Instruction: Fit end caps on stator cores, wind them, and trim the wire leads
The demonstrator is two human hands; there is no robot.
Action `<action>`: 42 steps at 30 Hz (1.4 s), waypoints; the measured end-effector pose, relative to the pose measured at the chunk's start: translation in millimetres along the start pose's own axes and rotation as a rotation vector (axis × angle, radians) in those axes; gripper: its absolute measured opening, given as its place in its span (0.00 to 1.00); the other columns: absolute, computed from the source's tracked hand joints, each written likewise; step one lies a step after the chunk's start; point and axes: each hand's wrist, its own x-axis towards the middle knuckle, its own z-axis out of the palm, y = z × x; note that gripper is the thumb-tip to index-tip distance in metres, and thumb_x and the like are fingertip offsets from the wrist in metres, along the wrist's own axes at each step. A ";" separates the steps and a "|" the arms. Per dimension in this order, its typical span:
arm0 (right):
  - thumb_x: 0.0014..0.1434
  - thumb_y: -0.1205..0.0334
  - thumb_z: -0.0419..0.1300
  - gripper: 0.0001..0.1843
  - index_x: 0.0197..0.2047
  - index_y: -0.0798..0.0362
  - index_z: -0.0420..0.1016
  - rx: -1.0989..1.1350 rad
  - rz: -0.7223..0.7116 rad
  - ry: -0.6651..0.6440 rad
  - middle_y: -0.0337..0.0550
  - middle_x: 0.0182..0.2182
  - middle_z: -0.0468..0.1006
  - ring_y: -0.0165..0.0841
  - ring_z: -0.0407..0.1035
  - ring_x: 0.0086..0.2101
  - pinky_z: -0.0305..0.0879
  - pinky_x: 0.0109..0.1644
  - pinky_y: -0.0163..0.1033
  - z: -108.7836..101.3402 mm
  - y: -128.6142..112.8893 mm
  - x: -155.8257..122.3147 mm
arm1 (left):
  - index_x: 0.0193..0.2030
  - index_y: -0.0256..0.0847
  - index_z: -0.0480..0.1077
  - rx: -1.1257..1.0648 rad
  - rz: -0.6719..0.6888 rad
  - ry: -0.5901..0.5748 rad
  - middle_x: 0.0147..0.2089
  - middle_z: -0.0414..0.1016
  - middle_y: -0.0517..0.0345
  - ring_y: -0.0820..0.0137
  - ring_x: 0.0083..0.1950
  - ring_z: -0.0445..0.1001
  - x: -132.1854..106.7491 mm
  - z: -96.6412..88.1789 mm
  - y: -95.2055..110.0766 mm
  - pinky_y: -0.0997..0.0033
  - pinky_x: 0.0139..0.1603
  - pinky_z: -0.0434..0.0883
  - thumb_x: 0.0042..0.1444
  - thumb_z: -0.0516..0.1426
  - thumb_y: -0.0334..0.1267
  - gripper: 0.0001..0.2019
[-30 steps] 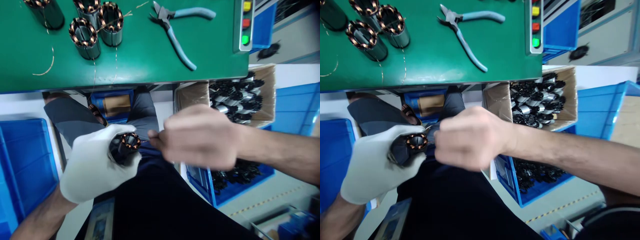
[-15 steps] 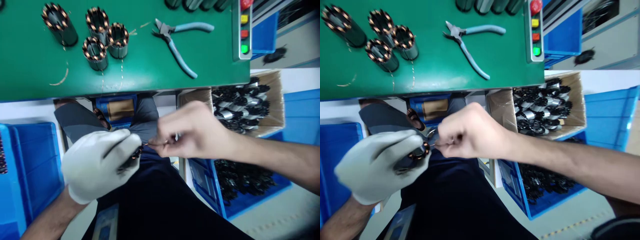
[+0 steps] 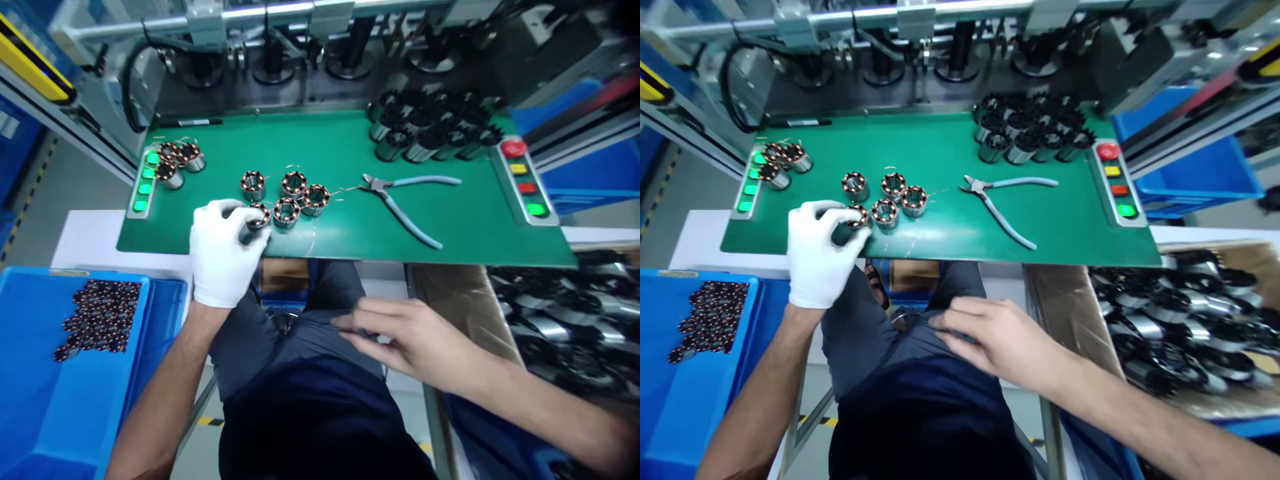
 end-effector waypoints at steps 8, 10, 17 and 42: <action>0.81 0.59 0.62 0.11 0.53 0.48 0.88 0.172 0.184 -0.136 0.43 0.37 0.84 0.33 0.81 0.33 0.72 0.33 0.35 20.1 3.9 -26.8 | 0.51 0.44 0.81 0.150 -0.310 0.171 0.70 0.74 0.45 0.34 0.79 0.64 54.4 -30.9 -102.8 0.19 0.78 0.60 0.55 0.73 0.49 0.19; 0.80 0.60 0.62 0.10 0.52 0.48 0.88 0.198 0.174 -0.149 0.44 0.37 0.84 0.34 0.82 0.33 0.74 0.35 0.37 20.9 -0.9 -22.3 | 0.42 0.44 0.81 0.136 -0.272 0.146 0.68 0.78 0.42 0.32 0.78 0.64 62.7 -31.8 -122.8 0.16 0.76 0.61 0.54 0.73 0.46 0.13; 0.76 0.60 0.70 0.07 0.54 0.48 0.89 0.458 0.232 0.153 0.41 0.34 0.84 0.30 0.79 0.32 0.76 0.36 0.33 9.5 -35.1 16.4 | 0.58 0.47 0.77 -0.240 -0.249 0.181 0.55 0.88 0.53 0.54 0.56 0.89 0.7 -51.0 -26.5 0.47 0.61 0.85 0.62 0.73 0.44 0.19; 0.64 0.45 0.82 0.28 0.59 0.50 0.84 1.247 0.602 0.364 0.41 0.44 0.91 0.32 0.87 0.38 0.85 0.40 0.31 -1.9 -37.0 41.8 | 0.46 0.50 0.87 -0.323 0.246 -0.492 0.42 0.92 0.60 0.61 0.40 0.89 -89.5 -25.2 26.0 0.60 0.43 0.79 0.71 0.66 0.36 0.06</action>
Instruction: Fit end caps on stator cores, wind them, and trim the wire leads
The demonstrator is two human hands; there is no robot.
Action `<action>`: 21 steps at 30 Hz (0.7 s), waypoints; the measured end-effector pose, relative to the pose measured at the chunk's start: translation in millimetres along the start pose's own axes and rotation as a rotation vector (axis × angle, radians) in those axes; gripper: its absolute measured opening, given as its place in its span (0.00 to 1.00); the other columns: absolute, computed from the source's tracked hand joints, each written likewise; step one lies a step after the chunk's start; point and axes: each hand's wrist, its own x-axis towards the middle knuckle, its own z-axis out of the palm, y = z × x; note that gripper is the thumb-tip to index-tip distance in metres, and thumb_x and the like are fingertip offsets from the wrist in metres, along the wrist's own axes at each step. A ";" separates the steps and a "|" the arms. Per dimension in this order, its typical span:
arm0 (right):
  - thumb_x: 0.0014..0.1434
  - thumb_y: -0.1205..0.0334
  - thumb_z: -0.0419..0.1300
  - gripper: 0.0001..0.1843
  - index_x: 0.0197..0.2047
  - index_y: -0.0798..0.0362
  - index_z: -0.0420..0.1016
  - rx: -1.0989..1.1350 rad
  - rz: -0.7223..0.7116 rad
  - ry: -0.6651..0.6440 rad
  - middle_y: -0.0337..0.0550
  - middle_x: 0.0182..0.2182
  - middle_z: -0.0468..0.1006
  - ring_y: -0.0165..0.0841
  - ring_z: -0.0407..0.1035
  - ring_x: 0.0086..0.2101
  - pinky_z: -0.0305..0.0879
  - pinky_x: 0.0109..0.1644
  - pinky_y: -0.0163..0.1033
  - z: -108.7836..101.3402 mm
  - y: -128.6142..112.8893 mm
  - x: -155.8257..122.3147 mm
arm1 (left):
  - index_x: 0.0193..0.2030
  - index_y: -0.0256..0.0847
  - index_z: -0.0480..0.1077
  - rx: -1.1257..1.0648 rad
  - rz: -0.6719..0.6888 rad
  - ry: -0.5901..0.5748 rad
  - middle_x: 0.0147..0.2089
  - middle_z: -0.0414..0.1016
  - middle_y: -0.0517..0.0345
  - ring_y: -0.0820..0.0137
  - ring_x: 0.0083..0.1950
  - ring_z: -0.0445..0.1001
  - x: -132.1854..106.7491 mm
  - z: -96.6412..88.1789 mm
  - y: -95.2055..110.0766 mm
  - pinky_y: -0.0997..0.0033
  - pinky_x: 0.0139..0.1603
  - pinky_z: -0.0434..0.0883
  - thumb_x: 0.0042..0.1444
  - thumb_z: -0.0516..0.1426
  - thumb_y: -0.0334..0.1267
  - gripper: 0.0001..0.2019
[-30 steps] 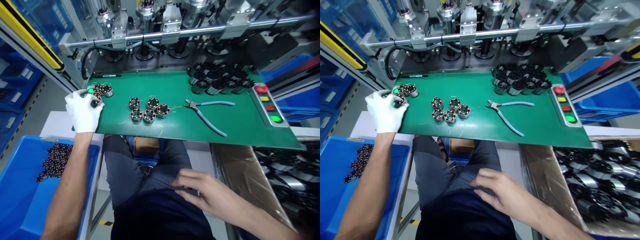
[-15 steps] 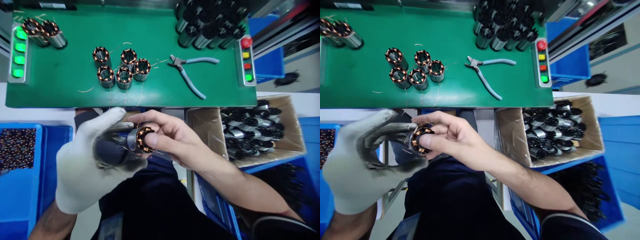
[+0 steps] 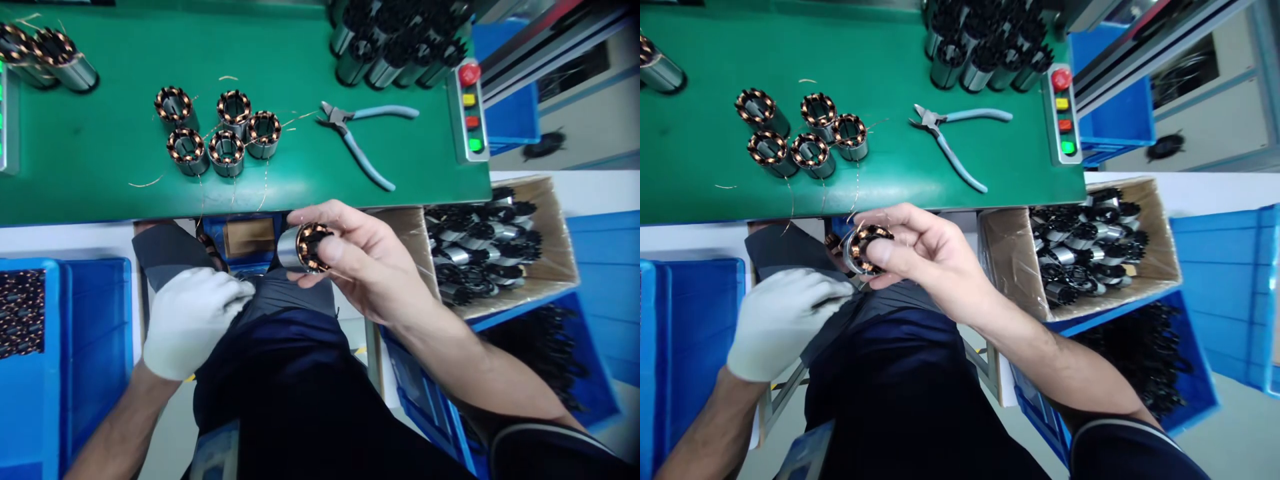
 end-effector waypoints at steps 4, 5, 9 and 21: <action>0.61 0.52 0.85 0.24 0.55 0.49 0.86 -0.175 -0.135 0.038 0.41 0.44 0.91 0.32 0.86 0.40 0.84 0.43 0.34 5.3 2.2 -2.7 | 0.52 0.50 0.88 -0.280 -0.269 0.224 0.57 0.90 0.57 0.61 0.55 0.89 3.3 4.4 10.9 0.63 0.58 0.84 0.65 0.75 0.43 0.10; 0.59 0.53 0.86 0.24 0.54 0.49 0.86 -0.198 -0.141 0.048 0.41 0.44 0.91 0.33 0.86 0.41 0.84 0.44 0.34 8.6 3.2 -2.9 | 0.55 0.51 0.87 -0.329 -0.295 0.304 0.61 0.89 0.56 0.59 0.60 0.88 7.0 0.9 18.0 0.60 0.64 0.84 0.62 0.77 0.45 0.15; 0.58 0.50 0.86 0.27 0.55 0.48 0.86 -0.255 -0.146 0.065 0.42 0.46 0.91 0.35 0.87 0.44 0.85 0.45 0.35 17.6 8.7 -2.2 | 0.50 0.52 0.87 -0.451 -0.318 0.510 0.64 0.87 0.58 0.58 0.66 0.86 24.2 -3.4 44.8 0.55 0.68 0.85 0.60 0.79 0.44 0.14; 0.64 0.48 0.83 0.22 0.56 0.47 0.88 -0.428 -0.309 0.181 0.43 0.46 0.90 0.35 0.85 0.41 0.86 0.44 0.38 2.0 13.7 -12.9 | 0.52 0.50 0.85 -0.527 -0.379 0.447 0.66 0.86 0.55 0.54 0.69 0.84 19.7 18.5 44.8 0.52 0.71 0.84 0.64 0.76 0.46 0.12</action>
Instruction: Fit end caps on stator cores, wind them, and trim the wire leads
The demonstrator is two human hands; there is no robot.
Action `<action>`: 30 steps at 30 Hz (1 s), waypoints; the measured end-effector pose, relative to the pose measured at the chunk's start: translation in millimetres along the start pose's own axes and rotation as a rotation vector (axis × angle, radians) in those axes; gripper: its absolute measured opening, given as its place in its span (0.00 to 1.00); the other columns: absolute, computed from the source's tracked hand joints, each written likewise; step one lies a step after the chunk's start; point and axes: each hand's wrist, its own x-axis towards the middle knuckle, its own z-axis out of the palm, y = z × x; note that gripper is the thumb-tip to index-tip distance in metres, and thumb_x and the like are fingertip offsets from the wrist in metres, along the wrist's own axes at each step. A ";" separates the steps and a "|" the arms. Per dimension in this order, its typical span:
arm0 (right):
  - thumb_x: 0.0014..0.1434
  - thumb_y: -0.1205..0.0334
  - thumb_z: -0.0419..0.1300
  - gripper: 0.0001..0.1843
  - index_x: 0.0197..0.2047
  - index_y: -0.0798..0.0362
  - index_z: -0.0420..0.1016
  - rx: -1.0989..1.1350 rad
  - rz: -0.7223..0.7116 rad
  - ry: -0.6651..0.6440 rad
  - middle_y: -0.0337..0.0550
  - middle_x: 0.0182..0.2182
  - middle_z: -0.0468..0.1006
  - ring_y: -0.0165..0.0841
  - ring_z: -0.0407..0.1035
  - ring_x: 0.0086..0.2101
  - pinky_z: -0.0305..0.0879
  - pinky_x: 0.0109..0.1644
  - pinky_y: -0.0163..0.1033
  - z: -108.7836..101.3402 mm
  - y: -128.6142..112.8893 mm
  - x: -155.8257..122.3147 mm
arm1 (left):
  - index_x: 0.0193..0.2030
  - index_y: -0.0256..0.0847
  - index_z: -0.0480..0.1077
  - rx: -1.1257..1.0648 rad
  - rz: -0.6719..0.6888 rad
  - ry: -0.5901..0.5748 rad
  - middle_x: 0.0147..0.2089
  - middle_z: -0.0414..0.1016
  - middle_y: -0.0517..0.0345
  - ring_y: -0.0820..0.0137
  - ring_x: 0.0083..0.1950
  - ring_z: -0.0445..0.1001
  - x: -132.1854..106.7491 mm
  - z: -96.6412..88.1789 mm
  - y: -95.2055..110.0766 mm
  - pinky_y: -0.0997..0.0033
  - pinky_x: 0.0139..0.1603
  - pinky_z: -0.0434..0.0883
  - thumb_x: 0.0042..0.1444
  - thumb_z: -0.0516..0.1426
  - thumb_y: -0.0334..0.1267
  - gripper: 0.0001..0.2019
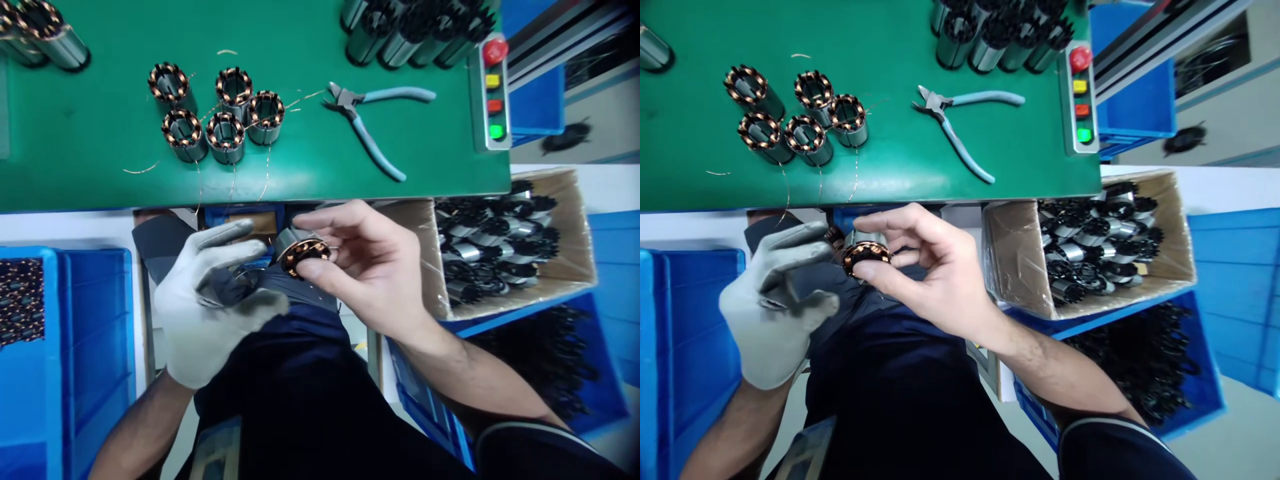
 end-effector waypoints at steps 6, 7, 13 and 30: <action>0.65 0.56 0.82 0.19 0.57 0.46 0.87 0.146 -0.034 -0.032 0.41 0.47 0.91 0.33 0.87 0.43 0.86 0.46 0.34 1.9 7.7 1.3 | 0.44 0.47 0.85 -0.177 -0.203 -0.016 0.62 0.88 0.55 0.58 0.65 0.87 2.7 17.6 -0.6 0.58 0.65 0.86 0.72 0.68 0.43 0.05; 0.67 0.55 0.81 0.18 0.57 0.46 0.86 0.168 -0.016 -0.052 0.40 0.46 0.90 0.32 0.87 0.43 0.85 0.45 0.34 -0.7 7.2 1.6 | 0.46 0.46 0.84 -0.242 -0.286 -0.043 0.63 0.88 0.52 0.56 0.65 0.87 1.0 19.6 -9.1 0.57 0.65 0.86 0.75 0.66 0.46 0.08; 0.63 0.49 0.83 0.28 0.61 0.48 0.84 0.178 0.103 -0.157 0.40 0.42 0.89 0.33 0.86 0.40 0.83 0.43 0.34 -7.6 7.8 2.3 | 0.52 0.51 0.87 -0.266 -0.136 -0.044 0.67 0.86 0.53 0.56 0.71 0.83 2.3 4.2 -29.4 0.57 0.72 0.82 0.68 0.74 0.53 0.13; 0.69 0.61 0.78 0.18 0.60 0.48 0.85 0.501 0.058 -0.230 0.37 0.41 0.90 0.28 0.86 0.37 0.82 0.41 0.29 4.2 23.3 3.3 | 0.38 0.44 0.85 -0.145 -0.203 0.036 0.49 0.92 0.55 0.62 0.53 0.90 3.4 9.1 -37.6 0.62 0.60 0.85 0.66 0.73 0.40 0.06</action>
